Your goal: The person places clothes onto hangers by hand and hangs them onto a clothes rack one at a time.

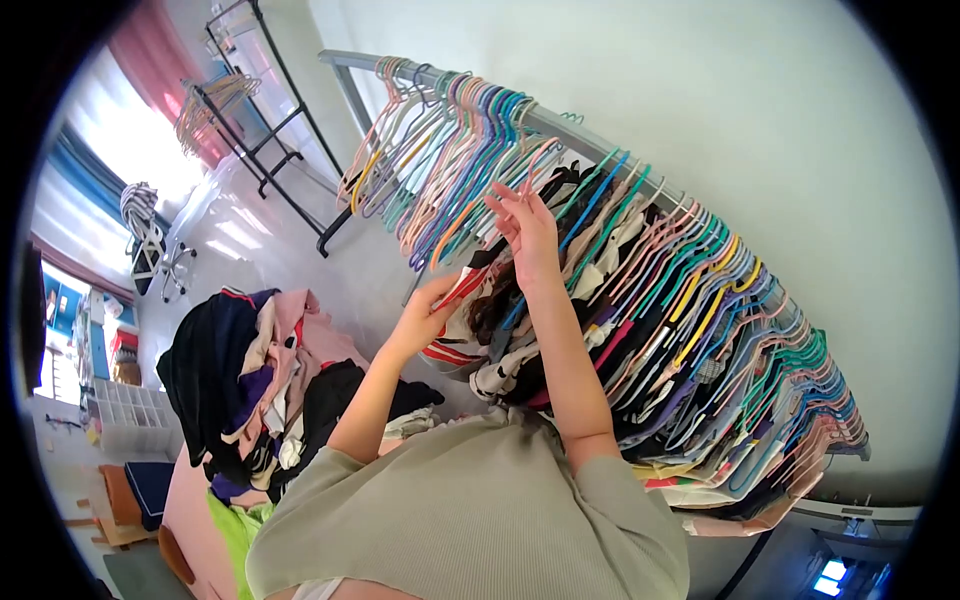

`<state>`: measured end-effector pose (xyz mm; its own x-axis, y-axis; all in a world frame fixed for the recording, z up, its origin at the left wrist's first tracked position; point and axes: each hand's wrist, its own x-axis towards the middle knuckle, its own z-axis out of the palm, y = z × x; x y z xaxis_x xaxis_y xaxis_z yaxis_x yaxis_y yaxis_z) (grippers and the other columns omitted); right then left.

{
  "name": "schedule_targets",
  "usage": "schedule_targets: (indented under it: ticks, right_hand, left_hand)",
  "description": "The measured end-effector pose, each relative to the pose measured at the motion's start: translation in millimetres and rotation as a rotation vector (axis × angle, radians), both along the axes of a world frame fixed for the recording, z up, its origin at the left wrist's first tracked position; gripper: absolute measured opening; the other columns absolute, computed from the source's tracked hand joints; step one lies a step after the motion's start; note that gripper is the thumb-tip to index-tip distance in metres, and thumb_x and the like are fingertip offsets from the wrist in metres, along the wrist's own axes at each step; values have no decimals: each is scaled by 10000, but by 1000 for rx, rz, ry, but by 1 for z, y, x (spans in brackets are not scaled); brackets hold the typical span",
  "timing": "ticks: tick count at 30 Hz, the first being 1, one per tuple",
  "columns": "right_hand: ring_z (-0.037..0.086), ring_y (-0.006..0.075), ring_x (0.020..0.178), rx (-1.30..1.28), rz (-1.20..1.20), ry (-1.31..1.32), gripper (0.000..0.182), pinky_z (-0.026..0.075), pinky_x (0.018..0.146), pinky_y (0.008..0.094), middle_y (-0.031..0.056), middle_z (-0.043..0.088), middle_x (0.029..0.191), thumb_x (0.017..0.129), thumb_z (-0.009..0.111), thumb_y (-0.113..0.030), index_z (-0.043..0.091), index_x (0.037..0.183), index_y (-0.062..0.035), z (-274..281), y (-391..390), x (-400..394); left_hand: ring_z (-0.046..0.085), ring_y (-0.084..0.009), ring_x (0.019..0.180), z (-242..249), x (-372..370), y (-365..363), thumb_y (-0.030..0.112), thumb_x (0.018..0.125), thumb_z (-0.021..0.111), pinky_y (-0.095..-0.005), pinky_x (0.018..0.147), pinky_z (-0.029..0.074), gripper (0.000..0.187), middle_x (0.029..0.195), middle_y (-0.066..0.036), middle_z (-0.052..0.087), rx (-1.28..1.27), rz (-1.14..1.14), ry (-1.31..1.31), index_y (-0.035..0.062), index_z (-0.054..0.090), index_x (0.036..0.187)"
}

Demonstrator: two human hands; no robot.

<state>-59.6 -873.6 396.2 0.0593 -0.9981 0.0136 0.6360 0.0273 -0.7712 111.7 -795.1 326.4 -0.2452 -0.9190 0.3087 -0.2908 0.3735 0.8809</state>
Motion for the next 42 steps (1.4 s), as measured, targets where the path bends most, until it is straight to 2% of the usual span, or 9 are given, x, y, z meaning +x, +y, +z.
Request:
schedule_targets:
  ticks: [10,16,19,23,28,31,34,39,42]
  right_hand:
    - [511,171,1088,71,-235,-31,278,444,886,290,70,507,1158,857,492,-76,468,1126,-10,-21,-26,-22]
    - [390,147,1194,-5,-153,165,530,231,1045,268,60,434,1267,852,477,-113,330,1352,-23,-21,-20,-23]
    - [66,215,1391,-25,-311,357,691,84,1101,315,159,99,1497,837,504,-128,165,1431,-27,-11,-7,-15]
    - [25,251,1392,-153,-405,616,689,85,1103,353,160,-40,1502,845,526,-150,178,1428,-34,-36,-6,-5]
    - [74,307,1379,-412,-365,757,661,125,1096,393,207,38,1480,858,517,-130,177,1414,-25,-20,-5,5]
    - [221,209,1328,-73,-172,307,636,144,1084,324,153,275,1415,825,513,-100,243,1392,-6,-12,-25,14]
    - [178,221,1365,66,-80,45,666,142,1103,325,156,238,1448,827,498,-109,194,1397,51,-20,-47,12]
    - [486,205,1060,182,3,-211,269,349,1011,320,96,516,1088,855,496,-131,467,1090,-3,-29,-73,11]
    - [488,202,1051,238,-16,-230,280,365,997,317,91,517,1078,852,502,-125,473,1100,2,-27,-81,5]
  left_hand:
    - [562,-302,1041,-18,-55,-49,-40,815,513,-320,890,420,415,1130,-194,576,47,-44,106,18,506,1226]
    - [556,-285,1081,-14,-70,-57,-38,798,511,-331,889,426,426,1141,-198,576,190,-40,102,11,507,1221]
    - [542,-320,1092,-18,-83,-45,-47,782,494,-344,911,412,454,1138,-219,562,117,-71,98,13,495,1233]
    - [521,-346,1104,-30,-78,-44,-66,733,499,-361,935,390,523,1140,-226,553,81,-122,97,20,477,1248]
    - [516,-341,1096,-17,-52,-52,-60,705,522,-365,937,384,546,1170,-209,545,95,-171,40,25,489,1244]
    - [549,-301,1063,2,-43,-58,-54,716,540,-344,923,408,477,1164,-155,573,-2,-110,188,30,551,1185]
    - [555,-276,1087,20,-41,-64,-75,740,528,-334,912,429,444,1163,-138,584,-215,143,-38,34,570,1168]
    - [552,-318,1066,12,-45,-74,-134,712,519,-349,881,446,460,1145,-149,581,-410,293,-146,24,580,1140]
    - [548,-322,1069,7,-48,-76,-141,708,514,-356,881,444,468,1147,-151,577,-400,333,-212,23,578,1141]
